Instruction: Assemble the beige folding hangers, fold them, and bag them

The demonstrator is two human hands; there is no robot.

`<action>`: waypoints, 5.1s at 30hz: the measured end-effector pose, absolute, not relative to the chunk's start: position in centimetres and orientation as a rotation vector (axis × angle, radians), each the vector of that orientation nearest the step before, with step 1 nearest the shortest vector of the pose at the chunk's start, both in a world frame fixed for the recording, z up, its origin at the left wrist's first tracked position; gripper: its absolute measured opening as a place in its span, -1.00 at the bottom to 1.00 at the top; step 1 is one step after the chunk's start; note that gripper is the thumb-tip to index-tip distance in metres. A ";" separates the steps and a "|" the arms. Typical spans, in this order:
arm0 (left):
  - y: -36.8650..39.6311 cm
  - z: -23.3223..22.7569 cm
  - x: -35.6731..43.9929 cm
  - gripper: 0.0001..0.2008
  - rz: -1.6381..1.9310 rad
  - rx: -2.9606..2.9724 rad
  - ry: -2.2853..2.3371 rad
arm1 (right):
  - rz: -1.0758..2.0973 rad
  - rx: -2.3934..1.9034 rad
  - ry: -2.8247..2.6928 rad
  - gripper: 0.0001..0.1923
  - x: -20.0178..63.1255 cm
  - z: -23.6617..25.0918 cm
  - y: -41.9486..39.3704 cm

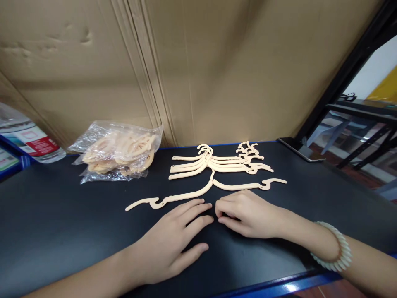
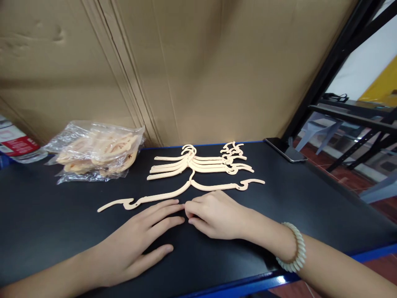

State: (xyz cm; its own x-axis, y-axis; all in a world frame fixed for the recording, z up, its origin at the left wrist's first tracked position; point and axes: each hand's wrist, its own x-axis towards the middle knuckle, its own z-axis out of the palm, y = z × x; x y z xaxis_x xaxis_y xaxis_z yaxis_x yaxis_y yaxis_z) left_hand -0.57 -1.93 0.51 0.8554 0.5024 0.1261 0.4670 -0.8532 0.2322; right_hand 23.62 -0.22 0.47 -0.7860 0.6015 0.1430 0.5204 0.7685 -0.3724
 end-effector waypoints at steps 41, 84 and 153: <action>-1.5 0.9 -1.2 -0.60 0.342 2.761 0.695 | -0.255 -1.435 -2.384 -0.49 36.5 -2.2 11.6; 1.2 2.5 -2.3 -0.80 1.272 1.116 1.040 | -0.027 -1.132 -2.319 -0.94 29.2 -2.3 7.7; 1.9 2.7 -3.0 -0.76 1.313 1.048 0.908 | -0.081 -0.860 -1.996 -0.85 27.3 1.6 3.2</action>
State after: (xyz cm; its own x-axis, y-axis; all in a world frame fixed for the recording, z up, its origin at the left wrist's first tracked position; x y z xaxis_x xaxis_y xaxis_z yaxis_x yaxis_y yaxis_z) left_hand -3.04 1.91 2.74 0.0687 0.9962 0.0544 -0.3009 -0.0313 0.9531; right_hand 27.28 3.22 1.59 -0.3226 0.5381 0.7787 0.5994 0.7528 -0.2719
